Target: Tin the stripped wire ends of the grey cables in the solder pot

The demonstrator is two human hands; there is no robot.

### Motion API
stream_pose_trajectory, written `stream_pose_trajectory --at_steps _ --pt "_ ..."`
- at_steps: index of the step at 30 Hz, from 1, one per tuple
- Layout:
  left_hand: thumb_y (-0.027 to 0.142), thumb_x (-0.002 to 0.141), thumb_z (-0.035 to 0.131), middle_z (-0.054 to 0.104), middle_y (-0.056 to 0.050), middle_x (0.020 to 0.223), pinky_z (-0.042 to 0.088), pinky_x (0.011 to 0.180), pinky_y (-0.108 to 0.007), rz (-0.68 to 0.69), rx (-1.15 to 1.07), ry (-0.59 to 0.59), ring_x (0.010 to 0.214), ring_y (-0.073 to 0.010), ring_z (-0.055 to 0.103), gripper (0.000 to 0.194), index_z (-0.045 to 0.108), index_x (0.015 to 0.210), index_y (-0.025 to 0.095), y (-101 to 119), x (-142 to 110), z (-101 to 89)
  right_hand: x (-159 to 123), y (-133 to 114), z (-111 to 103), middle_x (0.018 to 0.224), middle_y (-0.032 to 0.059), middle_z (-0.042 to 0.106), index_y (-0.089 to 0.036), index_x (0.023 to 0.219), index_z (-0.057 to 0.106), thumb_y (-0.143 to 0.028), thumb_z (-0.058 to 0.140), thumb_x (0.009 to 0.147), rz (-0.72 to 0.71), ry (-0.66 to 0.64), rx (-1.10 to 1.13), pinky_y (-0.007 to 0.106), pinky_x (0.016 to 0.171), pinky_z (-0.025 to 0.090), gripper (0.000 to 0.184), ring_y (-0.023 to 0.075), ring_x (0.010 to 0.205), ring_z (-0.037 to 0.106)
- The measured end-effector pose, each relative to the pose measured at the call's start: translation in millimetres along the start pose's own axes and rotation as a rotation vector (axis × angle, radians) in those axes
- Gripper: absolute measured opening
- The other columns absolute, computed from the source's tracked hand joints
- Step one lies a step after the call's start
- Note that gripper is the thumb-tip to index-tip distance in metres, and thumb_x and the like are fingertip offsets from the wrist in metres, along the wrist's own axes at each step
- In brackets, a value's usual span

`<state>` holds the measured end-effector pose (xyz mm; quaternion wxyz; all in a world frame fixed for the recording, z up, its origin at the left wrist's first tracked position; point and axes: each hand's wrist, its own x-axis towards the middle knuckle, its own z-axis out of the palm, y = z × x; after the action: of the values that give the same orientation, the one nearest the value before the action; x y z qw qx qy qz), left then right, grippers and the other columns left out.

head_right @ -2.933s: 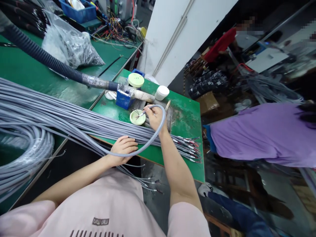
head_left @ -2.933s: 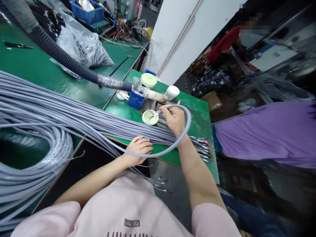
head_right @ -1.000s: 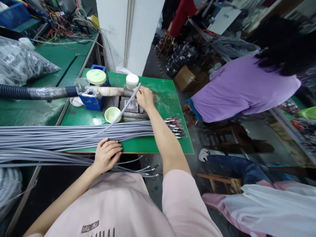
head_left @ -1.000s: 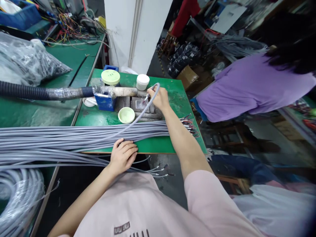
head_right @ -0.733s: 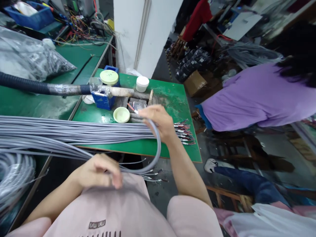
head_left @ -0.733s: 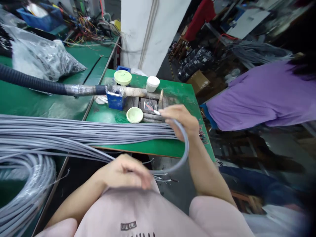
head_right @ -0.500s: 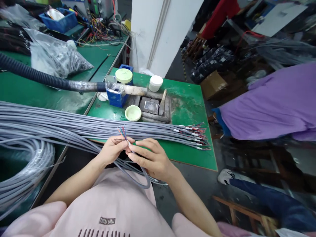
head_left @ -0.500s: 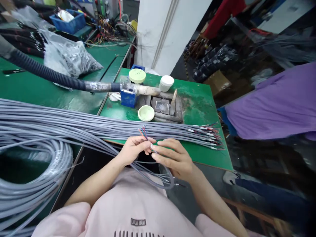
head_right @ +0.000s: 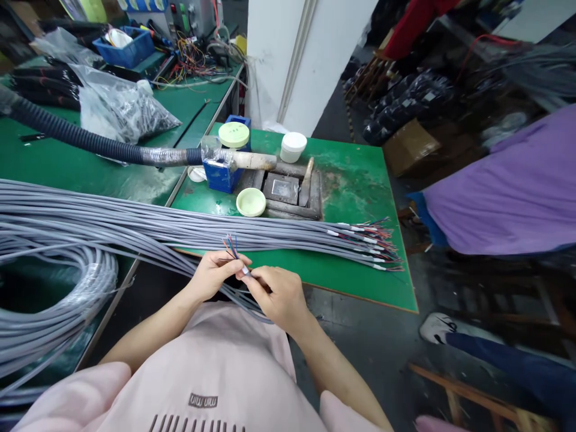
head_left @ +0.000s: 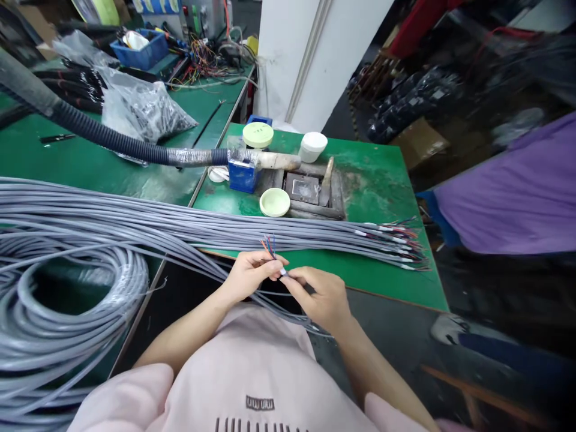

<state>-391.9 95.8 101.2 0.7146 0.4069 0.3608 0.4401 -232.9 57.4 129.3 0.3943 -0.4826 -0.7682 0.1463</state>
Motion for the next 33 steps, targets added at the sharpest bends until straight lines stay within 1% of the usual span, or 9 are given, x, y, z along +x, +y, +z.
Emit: stream_pose_trajectory --at_steps 5,8,11,14,17,20,26,30,33 --pt "0.044 0.064 0.08 0.067 -0.003 0.061 0.049 0.057 -0.022 0.022 0.02 0.008 0.054 -0.0095 0.056 0.033 0.075 0.076 0.014 -3 1 -4.1 -1 -1 1 0.054 -0.003 0.064 -0.023 0.072 0.064 -0.028 0.059 0.089 0.049 -0.016 -0.02 0.025 0.047 0.04 0.018 0.0116 0.046 0.056" --pt "0.044 0.065 0.079 0.068 -0.003 0.063 0.05 0.059 -0.024 0.044 0.031 0.015 0.056 -0.0102 0.057 0.033 0.075 0.078 0.014 -6 2 -6.5 -1 -1 2 0.053 -0.0027 0.063 -0.023 0.071 0.064 -0.027 0.059 0.089 0.05 -0.023 -0.027 0.025 0.047 0.039 0.019 0.0116 0.046 0.055" --pt "0.046 0.066 0.078 0.069 -0.004 0.065 0.05 0.06 -0.024 0.076 0.041 0.038 0.06 -0.0123 0.06 0.033 0.072 0.067 0.014 -6 3 -7.0 -2 0 3 0.053 -0.0027 0.062 -0.022 0.072 0.063 -0.025 0.059 0.088 0.048 -0.034 -0.004 0.025 0.048 0.038 0.017 0.0117 0.046 0.054" --pt "0.048 0.067 0.076 0.066 -0.003 0.059 0.049 0.062 -0.025 0.11 0.08 0.088 0.065 -0.0143 0.062 0.038 0.065 0.053 0.015 -4 3 -5.5 -1 2 3 0.055 -0.0026 0.061 -0.022 0.073 0.063 -0.025 0.059 0.088 0.06 -0.062 0.034 0.025 0.048 0.039 0.016 0.0121 0.047 0.054" --pt "0.049 0.068 0.075 0.061 -0.001 0.052 0.046 0.059 -0.025 0.126 0.139 0.12 0.057 -0.0114 0.056 0.04 0.062 0.051 0.016 -1 3 -3.3 -1 4 5 0.057 -0.0022 0.064 -0.023 0.073 0.063 -0.025 0.058 0.088 0.081 -0.095 0.065 0.025 0.049 0.04 0.017 0.0124 0.049 0.056" --pt "0.049 0.067 0.075 0.059 0.0 0.05 0.043 0.055 -0.023 0.128 0.159 0.136 0.051 -0.0089 0.05 0.042 0.059 0.05 0.015 0 2 -1.5 -1 6 6 0.056 -0.0024 0.064 -0.022 0.073 0.063 -0.025 0.057 0.088 0.104 -0.122 0.089 0.024 0.05 0.04 0.017 0.0124 0.049 0.056" --pt "0.053 0.063 0.076 0.054 0.001 0.047 0.036 0.05 -0.022 0.105 0.181 0.187 0.047 -0.0067 0.043 0.046 0.057 0.048 0.014 2 2 0.7 -1 8 8 0.054 -0.0026 0.062 -0.02 0.072 0.064 -0.027 0.056 0.089 0.149 -0.162 0.127 0.023 0.052 0.039 0.019 0.0114 0.048 0.055" --pt "0.05 0.063 0.076 0.052 0.002 0.046 0.033 0.048 -0.021 0.103 0.213 0.209 0.046 -0.006 0.04 0.045 0.055 0.047 0.014 5 1 2.2 0 9 9 0.057 -0.0017 0.064 -0.019 0.072 0.064 -0.027 0.055 0.089 0.193 -0.193 0.137 0.022 0.054 0.039 0.021 0.0111 0.052 0.056" --pt "0.048 0.063 0.077 0.049 0.003 0.045 0.031 0.048 -0.021 0.118 0.225 0.22 0.046 -0.0056 0.038 0.044 0.053 0.046 0.014 6 0 3.4 0 10 10 0.056 -0.0024 0.062 -0.018 0.072 0.064 -0.028 0.058 0.087 0.206 -0.2 0.156 0.021 0.053 0.038 0.019 0.0102 0.05 0.053"
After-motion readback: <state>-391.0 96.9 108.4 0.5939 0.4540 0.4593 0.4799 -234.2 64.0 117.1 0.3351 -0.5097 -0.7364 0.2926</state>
